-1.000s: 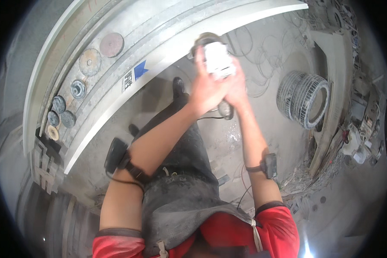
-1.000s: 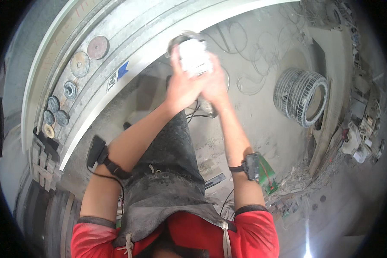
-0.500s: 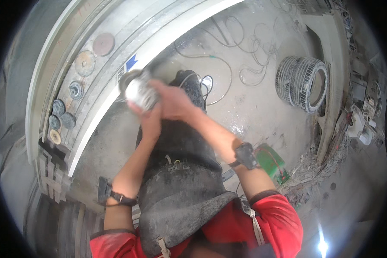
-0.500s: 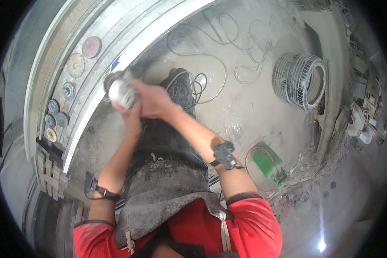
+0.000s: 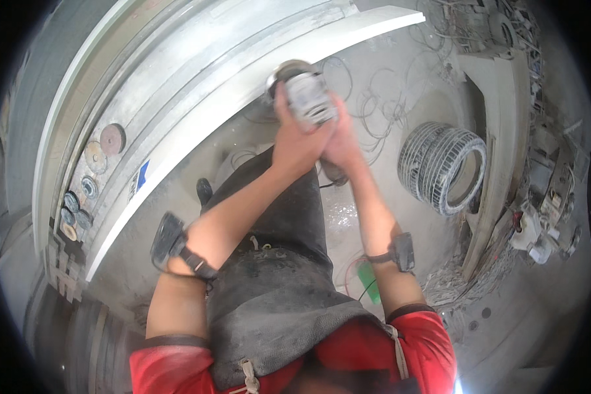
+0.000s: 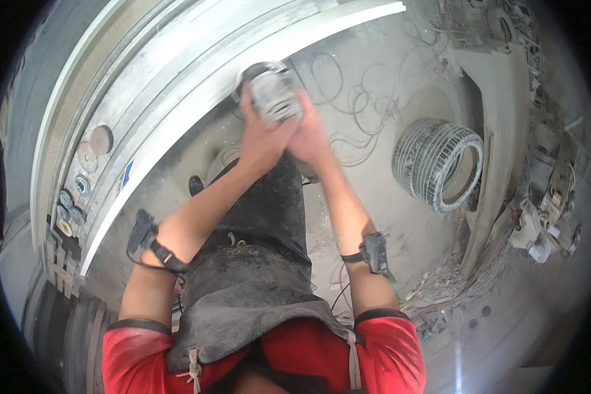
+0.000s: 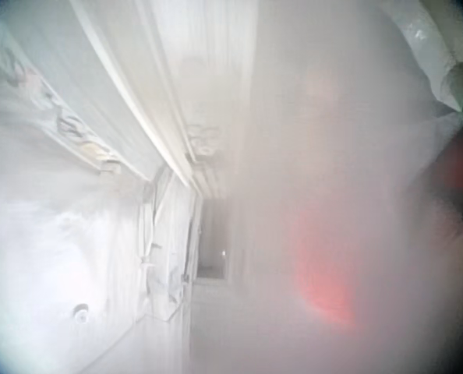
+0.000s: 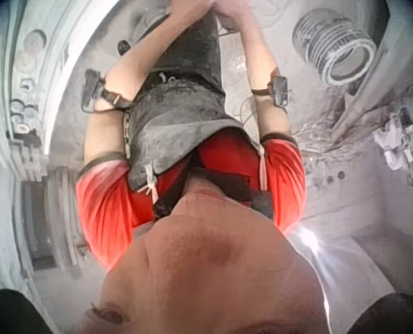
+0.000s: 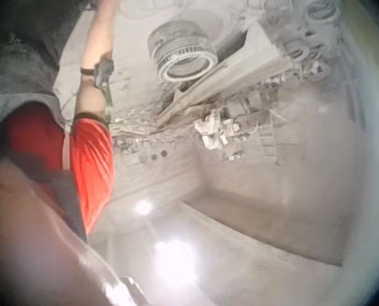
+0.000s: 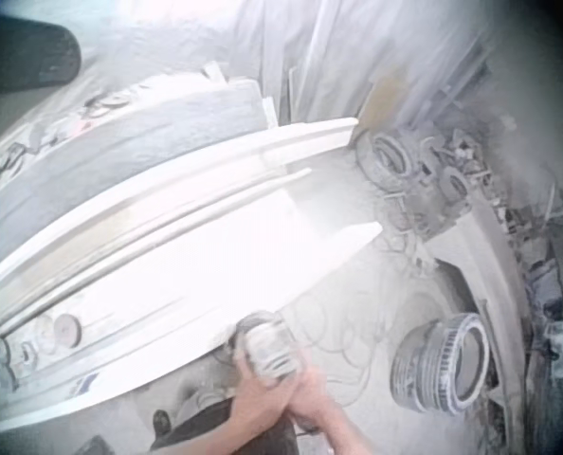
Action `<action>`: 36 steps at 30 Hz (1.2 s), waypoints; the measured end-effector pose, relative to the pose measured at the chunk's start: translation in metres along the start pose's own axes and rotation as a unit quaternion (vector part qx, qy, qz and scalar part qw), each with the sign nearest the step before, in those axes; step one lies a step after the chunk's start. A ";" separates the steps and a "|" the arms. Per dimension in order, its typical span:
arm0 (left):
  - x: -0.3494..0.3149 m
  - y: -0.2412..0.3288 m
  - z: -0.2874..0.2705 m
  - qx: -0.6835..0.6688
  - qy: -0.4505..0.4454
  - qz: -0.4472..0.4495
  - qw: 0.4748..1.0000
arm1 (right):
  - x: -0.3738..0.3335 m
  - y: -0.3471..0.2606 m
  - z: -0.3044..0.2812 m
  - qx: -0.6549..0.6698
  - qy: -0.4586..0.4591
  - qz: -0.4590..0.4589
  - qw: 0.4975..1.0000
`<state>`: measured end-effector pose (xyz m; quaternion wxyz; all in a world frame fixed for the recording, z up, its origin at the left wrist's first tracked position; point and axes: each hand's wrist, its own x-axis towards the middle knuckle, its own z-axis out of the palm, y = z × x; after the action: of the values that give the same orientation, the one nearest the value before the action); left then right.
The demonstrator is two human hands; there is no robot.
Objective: Grinding and smoothing the edge of a stone slab using a handheld angle grinder.
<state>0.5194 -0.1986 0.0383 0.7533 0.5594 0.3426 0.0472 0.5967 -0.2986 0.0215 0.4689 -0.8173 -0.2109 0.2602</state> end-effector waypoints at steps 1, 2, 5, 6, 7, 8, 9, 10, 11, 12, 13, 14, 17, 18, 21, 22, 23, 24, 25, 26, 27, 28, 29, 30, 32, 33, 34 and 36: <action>0.016 0.021 0.022 0.047 -0.015 -0.041 0.998 | 0.015 0.011 -0.028 -0.020 0.005 -0.012 1.000; 0.033 0.031 0.042 0.050 -0.006 -0.042 0.998 | 0.031 0.020 -0.051 -0.039 0.011 -0.029 0.999; 0.079 0.052 0.080 0.123 -0.084 -0.064 0.987 | 0.061 0.020 -0.094 0.145 0.063 0.142 0.977; 0.089 0.059 0.085 0.144 -0.107 -0.077 0.981 | 0.066 0.019 -0.095 0.146 0.061 0.143 0.977; 0.091 0.062 0.088 0.165 -0.132 -0.089 0.973 | 0.070 0.018 -0.096 0.121 0.079 0.155 0.977; 0.084 0.059 0.085 0.164 -0.132 -0.091 0.973 | 0.069 0.017 -0.093 0.096 0.096 0.166 0.977; 0.074 0.051 0.076 0.166 -0.110 -0.085 0.976 | 0.062 0.021 -0.084 0.096 0.094 0.167 0.977; 0.064 0.041 0.066 0.167 -0.087 -0.076 0.979 | 0.054 0.031 -0.071 0.076 0.062 0.098 0.990; 0.045 0.023 0.049 0.127 -0.055 -0.033 0.990 | 0.041 0.031 -0.053 0.057 0.027 0.032 0.998; 0.028 0.007 0.029 0.126 -0.050 -0.036 0.990 | 0.028 0.031 -0.032 0.058 0.021 0.033 0.998; 0.008 -0.002 0.008 0.052 -0.040 -0.042 0.997 | 0.013 0.025 -0.009 0.109 -0.009 0.082 0.991; -0.008 -0.009 -0.015 -0.021 -0.029 -0.042 0.998 | 0.001 0.019 0.016 0.160 -0.037 0.126 0.978; -0.062 -0.025 -0.090 -0.043 0.043 -0.017 0.998 | -0.035 -0.021 0.089 -0.009 -0.109 0.022 0.994; -0.084 -0.027 -0.115 -0.064 0.065 -0.059 0.994 | -0.050 -0.053 0.107 -0.066 -0.122 0.018 0.990; -0.126 -0.054 -0.171 -0.085 0.128 -0.023 0.988 | -0.077 -0.073 0.158 -0.095 -0.187 -0.006 0.978; -0.133 -0.066 -0.180 -0.074 0.151 0.003 0.986 | -0.084 -0.071 0.169 -0.095 -0.199 -0.028 0.975; -0.135 -0.069 -0.181 -0.074 0.147 0.004 0.986 | -0.086 -0.072 0.177 -0.085 -0.215 -0.033 0.972; -0.134 -0.072 -0.180 -0.061 0.166 0.033 0.984 | -0.085 -0.069 0.173 -0.087 -0.210 -0.031 0.973; -0.132 -0.067 -0.177 -0.046 0.190 0.061 0.979 | -0.083 -0.071 0.169 -0.090 -0.215 -0.021 0.972; -0.125 -0.063 -0.168 -0.044 0.188 0.060 0.979 | -0.078 -0.071 0.161 -0.094 -0.220 -0.010 0.971; -0.113 -0.061 -0.152 -0.053 0.168 0.035 0.984 | -0.071 -0.069 0.147 -0.092 -0.217 -0.008 0.972; -0.098 -0.050 -0.134 -0.063 0.151 0.012 0.987 | -0.059 -0.068 0.124 -0.102 -0.194 0.004 0.976; -0.082 -0.039 -0.112 -0.074 0.101 0.027 0.992 | -0.047 -0.063 0.097 -0.113 -0.169 0.018 0.979; -0.061 -0.036 -0.085 -0.039 0.086 0.028 0.995 | -0.032 -0.047 0.073 -0.106 -0.144 0.032 0.983; -0.022 -0.026 -0.032 -0.024 0.053 0.020 0.998 | -0.007 -0.026 0.026 -0.046 -0.101 0.054 0.992; -0.004 -0.014 -0.007 -0.048 0.034 0.014 0.998 | 0.006 -0.021 0.003 0.002 -0.083 0.059 0.995; 0.015 -0.003 0.019 -0.035 0.004 -0.010 0.999 | 0.020 0.001 -0.022 0.050 -0.061 0.072 0.994; 0.048 0.023 0.065 0.058 -0.039 -0.054 0.996 | 0.042 0.029 -0.073 0.031 -0.011 0.065 0.997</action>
<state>0.6005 -0.2214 0.0450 0.7338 0.5844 0.3447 -0.0349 0.6778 -0.3352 0.0177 0.4739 -0.8114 -0.1541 0.3056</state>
